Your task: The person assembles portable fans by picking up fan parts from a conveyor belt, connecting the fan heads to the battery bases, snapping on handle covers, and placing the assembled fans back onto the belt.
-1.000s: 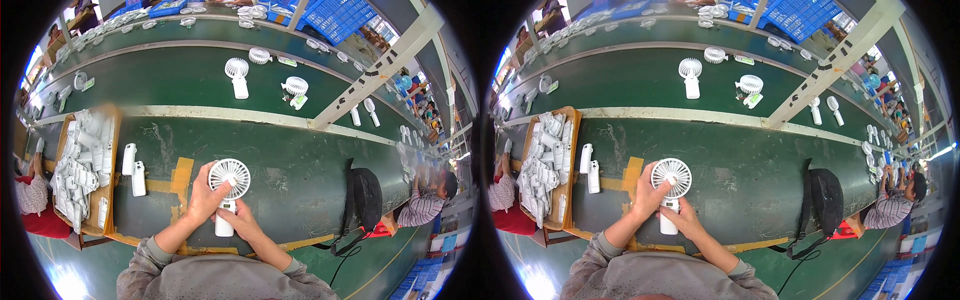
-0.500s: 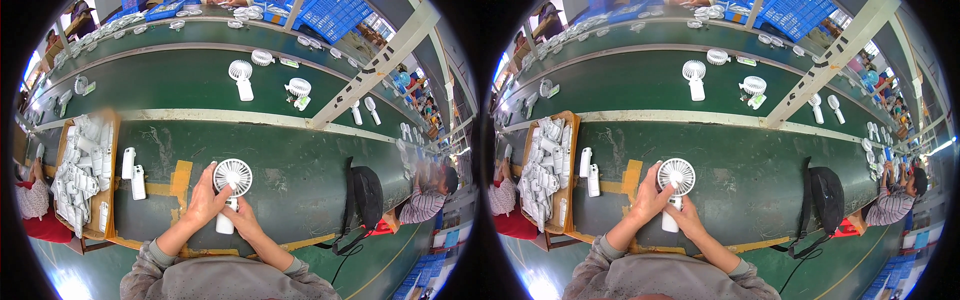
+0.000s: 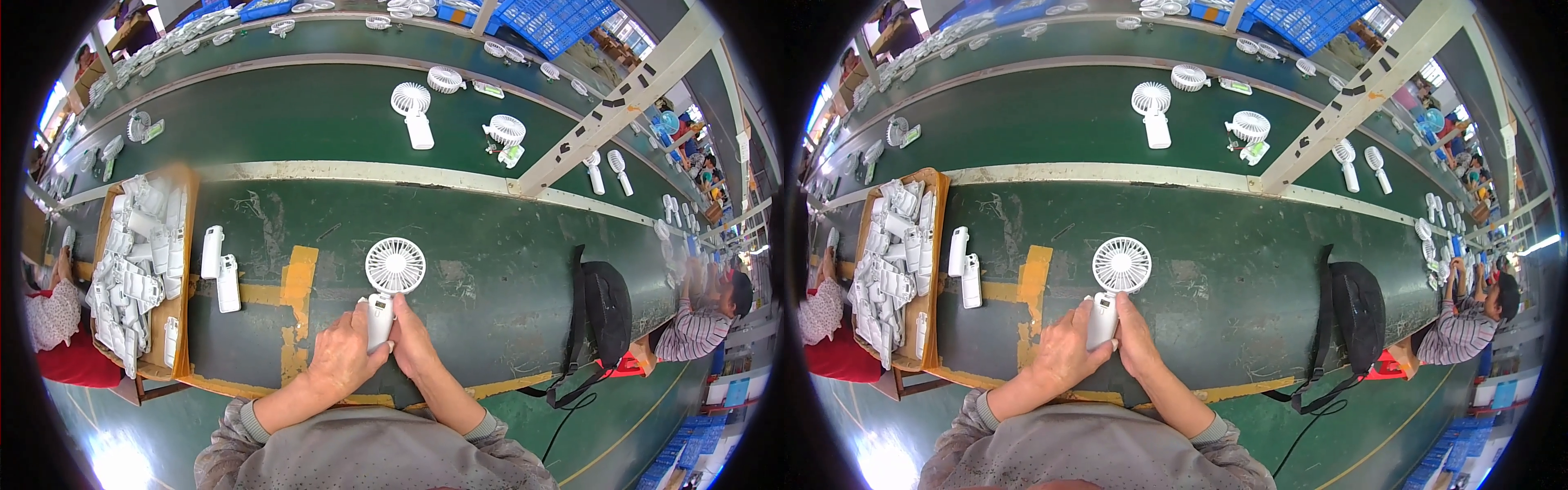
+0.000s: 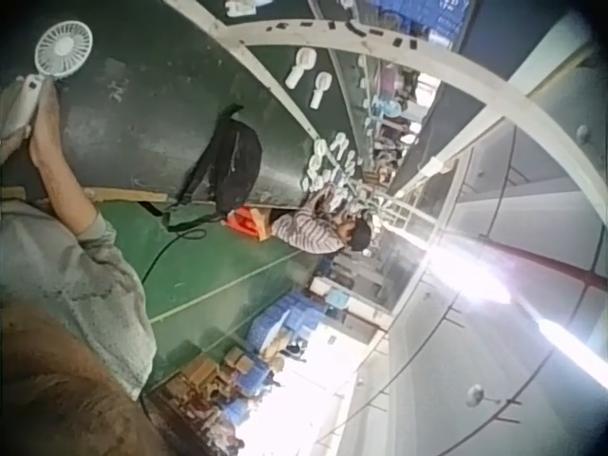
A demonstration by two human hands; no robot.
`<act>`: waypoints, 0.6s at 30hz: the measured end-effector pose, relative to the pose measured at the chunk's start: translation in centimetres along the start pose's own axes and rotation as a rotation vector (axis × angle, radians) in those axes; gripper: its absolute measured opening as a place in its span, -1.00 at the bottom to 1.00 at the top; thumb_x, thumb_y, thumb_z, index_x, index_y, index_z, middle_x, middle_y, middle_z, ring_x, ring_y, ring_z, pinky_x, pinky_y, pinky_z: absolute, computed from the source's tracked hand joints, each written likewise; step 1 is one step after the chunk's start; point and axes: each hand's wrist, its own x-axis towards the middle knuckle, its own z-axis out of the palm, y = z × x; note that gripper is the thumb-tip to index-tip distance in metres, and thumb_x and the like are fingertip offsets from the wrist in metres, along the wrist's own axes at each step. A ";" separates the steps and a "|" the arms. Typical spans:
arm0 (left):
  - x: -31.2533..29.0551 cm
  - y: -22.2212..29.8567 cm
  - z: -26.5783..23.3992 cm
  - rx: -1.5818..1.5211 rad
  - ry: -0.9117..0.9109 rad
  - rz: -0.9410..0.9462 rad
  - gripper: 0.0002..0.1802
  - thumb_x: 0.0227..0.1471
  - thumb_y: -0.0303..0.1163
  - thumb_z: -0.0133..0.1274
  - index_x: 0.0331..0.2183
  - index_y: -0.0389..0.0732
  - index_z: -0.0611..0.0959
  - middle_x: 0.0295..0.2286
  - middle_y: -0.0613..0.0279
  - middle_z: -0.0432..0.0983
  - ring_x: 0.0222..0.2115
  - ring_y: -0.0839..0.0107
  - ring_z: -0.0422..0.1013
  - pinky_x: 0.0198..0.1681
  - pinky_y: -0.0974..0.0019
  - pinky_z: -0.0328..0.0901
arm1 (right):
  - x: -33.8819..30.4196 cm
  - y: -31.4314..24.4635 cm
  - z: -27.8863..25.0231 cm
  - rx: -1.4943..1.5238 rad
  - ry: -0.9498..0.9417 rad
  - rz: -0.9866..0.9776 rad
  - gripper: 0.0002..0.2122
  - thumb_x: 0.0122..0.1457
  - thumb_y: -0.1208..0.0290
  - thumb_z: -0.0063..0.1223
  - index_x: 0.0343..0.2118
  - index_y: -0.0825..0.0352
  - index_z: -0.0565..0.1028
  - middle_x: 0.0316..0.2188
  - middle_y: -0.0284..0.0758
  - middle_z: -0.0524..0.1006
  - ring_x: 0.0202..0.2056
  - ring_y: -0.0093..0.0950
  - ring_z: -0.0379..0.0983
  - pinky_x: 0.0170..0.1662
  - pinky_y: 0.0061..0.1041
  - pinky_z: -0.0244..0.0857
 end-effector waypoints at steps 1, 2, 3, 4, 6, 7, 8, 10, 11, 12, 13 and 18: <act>0.0 0.0 0.1 0.002 0.014 0.007 -0.28 -0.23 -0.29 0.18 -0.08 -0.49 0.27 -0.42 -0.15 0.43 -0.42 -0.03 0.45 -0.40 0.09 0.37 | -0.1 -0.2 0.1 0.065 -0.019 0.024 -0.59 0.27 0.09 -0.32 -0.04 0.35 0.29 -0.14 -0.31 0.40 -0.13 -0.48 0.35 -0.06 -0.45 0.25; 0.0 -0.1 0.1 0.003 0.012 0.000 -0.28 -0.23 -0.29 0.18 -0.08 -0.49 0.27 -0.42 -0.15 0.43 -0.42 -0.03 0.45 -0.40 0.09 0.37 | 0.0 -0.1 -0.1 0.088 -0.027 0.028 -0.59 0.27 0.11 -0.33 -0.04 0.37 0.29 -0.11 -0.28 0.39 -0.08 -0.46 0.34 -0.04 -0.42 0.25; -0.1 0.0 0.2 -0.009 0.033 0.006 -0.28 -0.23 -0.29 0.17 -0.07 -0.48 0.27 -0.42 -0.15 0.43 -0.42 -0.03 0.45 -0.41 0.10 0.37 | 0.1 -0.1 -0.3 0.090 -0.026 0.034 -0.59 0.27 0.11 -0.33 -0.04 0.37 0.29 -0.11 -0.28 0.39 -0.08 -0.46 0.34 -0.04 -0.42 0.25; -0.1 -0.1 0.3 -0.022 0.054 0.011 -0.28 -0.24 -0.30 0.16 -0.07 -0.48 0.27 -0.42 -0.15 0.42 -0.43 -0.03 0.45 -0.42 0.10 0.37 | 0.1 0.0 -0.4 0.079 -0.043 0.018 -0.59 0.27 0.12 -0.33 -0.04 0.38 0.29 -0.11 -0.26 0.40 -0.08 -0.44 0.35 -0.03 -0.40 0.25; -0.3 -0.2 0.5 -0.048 0.068 -0.006 -0.25 -0.28 -0.33 0.17 -0.05 -0.44 0.24 -0.40 -0.16 0.44 -0.42 -0.04 0.45 -0.40 0.08 0.37 | 0.1 -0.1 -0.5 0.070 -0.059 0.011 -0.60 0.28 0.13 -0.33 -0.05 0.40 0.29 -0.10 -0.25 0.40 -0.08 -0.41 0.36 -0.02 -0.37 0.25; -0.3 -0.2 0.6 -0.074 0.086 -0.017 -0.22 -0.32 -0.36 0.17 -0.03 -0.40 0.22 -0.38 -0.18 0.45 -0.41 -0.05 0.45 -0.38 0.07 0.37 | 0.1 -0.3 -0.4 0.085 -0.056 0.009 -0.61 0.28 0.16 -0.31 -0.05 0.40 0.30 -0.11 -0.25 0.40 -0.08 -0.44 0.35 -0.02 -0.40 0.24; -0.4 -0.3 0.7 -0.073 0.083 -0.024 -0.22 -0.32 -0.36 0.17 -0.03 -0.40 0.22 -0.38 -0.18 0.45 -0.41 -0.05 0.45 -0.38 0.07 0.37 | 0.0 -0.3 -0.4 0.099 -0.052 0.007 -0.63 0.27 0.19 -0.30 -0.05 0.41 0.30 -0.12 -0.26 0.40 -0.09 -0.47 0.34 -0.01 -0.43 0.22; -0.5 -0.3 0.7 -0.079 0.111 -0.001 -0.21 -0.30 -0.37 0.17 -0.02 -0.39 0.18 -0.38 -0.17 0.45 -0.42 -0.04 0.46 -0.39 0.07 0.37 | 0.3 -0.2 -0.7 0.104 -0.057 0.001 -0.64 0.27 0.21 -0.28 -0.06 0.41 0.31 -0.12 -0.26 0.40 -0.09 -0.47 0.34 -0.01 -0.43 0.21; -0.6 -0.3 0.7 -0.078 0.106 -0.008 -0.21 -0.30 -0.37 0.17 -0.02 -0.39 0.18 -0.38 -0.17 0.45 -0.42 -0.04 0.46 -0.39 0.07 0.37 | 0.4 -0.1 -0.8 0.106 -0.062 -0.012 -0.65 0.27 0.24 -0.27 -0.06 0.42 0.32 -0.12 -0.25 0.41 -0.08 -0.47 0.34 0.00 -0.42 0.20; -0.7 -0.3 0.8 -0.105 0.127 -0.009 -0.22 -0.29 -0.38 0.17 -0.02 -0.38 0.18 -0.38 -0.16 0.45 -0.43 -0.03 0.46 -0.39 0.08 0.37 | 0.4 -0.2 -0.7 0.108 -0.039 -0.015 -0.67 0.26 0.26 -0.24 -0.07 0.43 0.33 -0.15 -0.26 0.43 -0.10 -0.48 0.36 -0.02 -0.44 0.23; -0.8 -0.3 0.8 -0.131 0.147 -0.011 -0.23 -0.28 -0.38 0.17 -0.02 -0.36 0.18 -0.38 -0.15 0.45 -0.43 -0.02 0.46 -0.39 0.09 0.37 | 0.5 -0.2 -0.7 0.110 -0.037 -0.004 -0.67 0.26 0.26 -0.24 -0.07 0.43 0.33 -0.15 -0.26 0.43 -0.10 -0.48 0.36 -0.02 -0.44 0.23; -0.6 -2.0 -0.7 -0.160 0.190 -0.036 -0.27 -0.24 -0.37 0.15 -0.02 -0.33 0.18 -0.31 -0.21 0.41 -0.45 -0.12 0.44 -0.43 0.02 0.37 | 0.5 -0.5 -0.6 0.075 0.010 0.006 -0.69 0.25 0.28 -0.22 -0.09 0.44 0.32 -0.17 -0.20 0.45 -0.17 -0.44 0.43 -0.11 -0.44 0.35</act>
